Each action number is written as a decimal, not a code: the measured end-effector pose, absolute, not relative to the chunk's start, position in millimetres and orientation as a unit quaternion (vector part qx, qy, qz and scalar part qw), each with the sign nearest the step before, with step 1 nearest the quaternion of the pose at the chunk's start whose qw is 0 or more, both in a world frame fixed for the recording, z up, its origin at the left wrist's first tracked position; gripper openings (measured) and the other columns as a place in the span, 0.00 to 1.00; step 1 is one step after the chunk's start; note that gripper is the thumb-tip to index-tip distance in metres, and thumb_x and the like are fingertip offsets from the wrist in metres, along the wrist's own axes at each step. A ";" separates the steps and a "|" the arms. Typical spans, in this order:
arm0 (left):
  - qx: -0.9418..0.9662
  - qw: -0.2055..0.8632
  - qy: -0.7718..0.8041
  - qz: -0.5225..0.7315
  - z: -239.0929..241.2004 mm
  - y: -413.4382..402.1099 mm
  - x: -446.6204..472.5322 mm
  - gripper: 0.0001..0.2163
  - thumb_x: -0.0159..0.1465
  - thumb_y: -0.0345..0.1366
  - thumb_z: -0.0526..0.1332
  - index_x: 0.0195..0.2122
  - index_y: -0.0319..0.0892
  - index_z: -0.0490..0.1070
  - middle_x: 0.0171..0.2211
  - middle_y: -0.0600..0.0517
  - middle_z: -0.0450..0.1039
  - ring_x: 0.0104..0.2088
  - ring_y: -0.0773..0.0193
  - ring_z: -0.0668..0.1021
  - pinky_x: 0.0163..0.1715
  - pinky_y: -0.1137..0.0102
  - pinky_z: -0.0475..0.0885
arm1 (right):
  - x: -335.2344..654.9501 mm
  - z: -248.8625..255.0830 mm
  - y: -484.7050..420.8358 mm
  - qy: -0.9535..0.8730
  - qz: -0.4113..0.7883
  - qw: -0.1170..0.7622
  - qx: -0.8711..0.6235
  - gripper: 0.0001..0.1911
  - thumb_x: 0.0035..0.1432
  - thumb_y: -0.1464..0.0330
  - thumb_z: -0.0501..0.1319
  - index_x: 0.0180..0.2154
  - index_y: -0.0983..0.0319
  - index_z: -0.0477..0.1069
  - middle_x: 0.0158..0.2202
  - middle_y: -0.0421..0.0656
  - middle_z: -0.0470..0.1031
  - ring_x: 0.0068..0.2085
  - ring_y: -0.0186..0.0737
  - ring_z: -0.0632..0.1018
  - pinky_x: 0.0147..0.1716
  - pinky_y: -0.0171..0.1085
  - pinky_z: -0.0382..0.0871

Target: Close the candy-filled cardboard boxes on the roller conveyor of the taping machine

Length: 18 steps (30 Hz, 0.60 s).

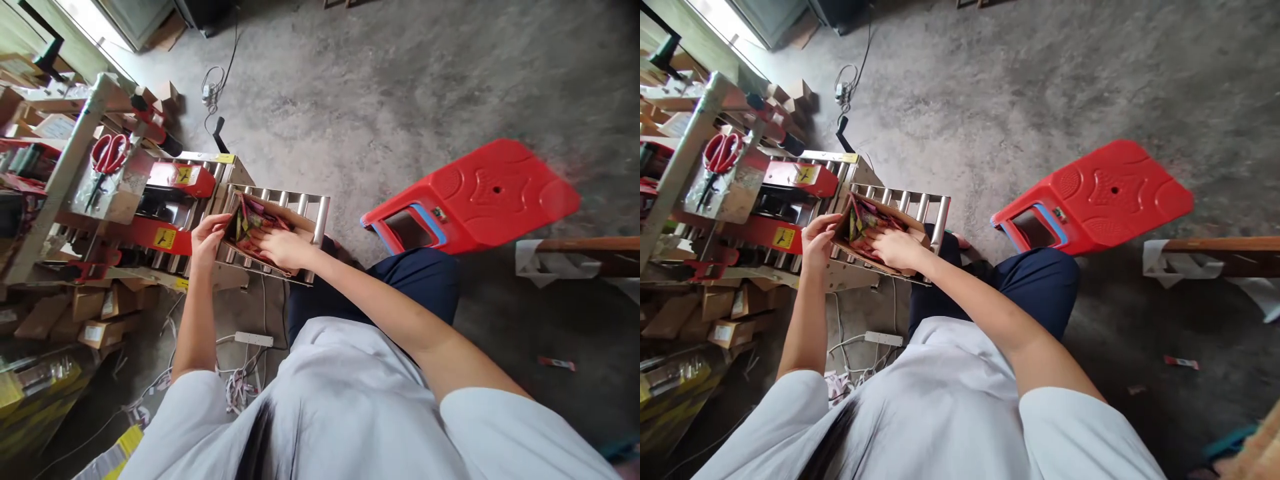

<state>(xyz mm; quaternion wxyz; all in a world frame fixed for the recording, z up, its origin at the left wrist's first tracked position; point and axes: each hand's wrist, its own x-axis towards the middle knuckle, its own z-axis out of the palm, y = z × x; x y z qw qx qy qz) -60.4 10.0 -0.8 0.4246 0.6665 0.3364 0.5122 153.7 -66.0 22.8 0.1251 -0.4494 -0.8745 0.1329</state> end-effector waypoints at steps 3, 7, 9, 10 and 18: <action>0.759 0.396 0.344 0.387 16.0 8.2 -62.8 0.17 0.62 0.46 0.57 0.37 0.43 0.83 0.38 0.46 0.80 0.42 0.55 0.79 0.49 0.63 0.73 | 158.2 15.7 -73.9 -0.855 0.123 0.212 -0.457 0.14 0.64 0.72 0.59 0.50 0.66 0.75 0.56 0.51 0.75 0.60 0.48 0.71 0.63 0.51 0.64; 0.793 0.338 0.388 0.326 27.6 16.7 -44.7 0.18 0.65 0.45 0.55 0.30 0.42 0.81 0.29 0.48 0.78 0.34 0.58 0.77 0.40 0.65 0.72 | 173.9 18.9 -95.1 -0.804 0.106 0.402 -0.425 0.18 0.66 0.75 0.52 0.52 0.60 0.74 0.56 0.46 0.74 0.62 0.40 0.69 0.66 0.47 0.63; 0.791 0.289 0.424 0.333 24.8 19.0 -30.6 0.15 0.65 0.43 0.57 0.29 0.42 0.78 0.27 0.48 0.77 0.32 0.58 0.76 0.39 0.65 0.71 | 183.2 31.0 -104.2 -0.775 0.087 0.445 -0.439 0.19 0.68 0.74 0.49 0.51 0.58 0.74 0.55 0.45 0.74 0.60 0.39 0.71 0.63 0.46 0.65; 0.786 0.251 0.446 0.346 21.9 18.4 -23.7 0.12 0.64 0.41 0.58 0.30 0.42 0.77 0.28 0.48 0.77 0.34 0.57 0.76 0.41 0.63 0.70 | 187.9 39.2 -107.6 -0.760 0.073 0.453 -0.461 0.19 0.68 0.72 0.49 0.52 0.57 0.73 0.56 0.45 0.74 0.60 0.41 0.71 0.63 0.48 0.65; 0.671 0.123 0.545 0.487 -3.4 8.9 -5.7 0.24 0.65 0.29 0.54 0.63 0.43 0.62 0.53 0.40 0.71 0.56 0.50 0.70 0.62 0.52 0.57 | 190.7 53.1 -122.3 -0.762 0.067 0.334 -0.551 0.33 0.61 0.66 0.63 0.65 0.67 0.61 0.65 0.56 0.65 0.65 0.56 0.65 0.66 0.57 0.58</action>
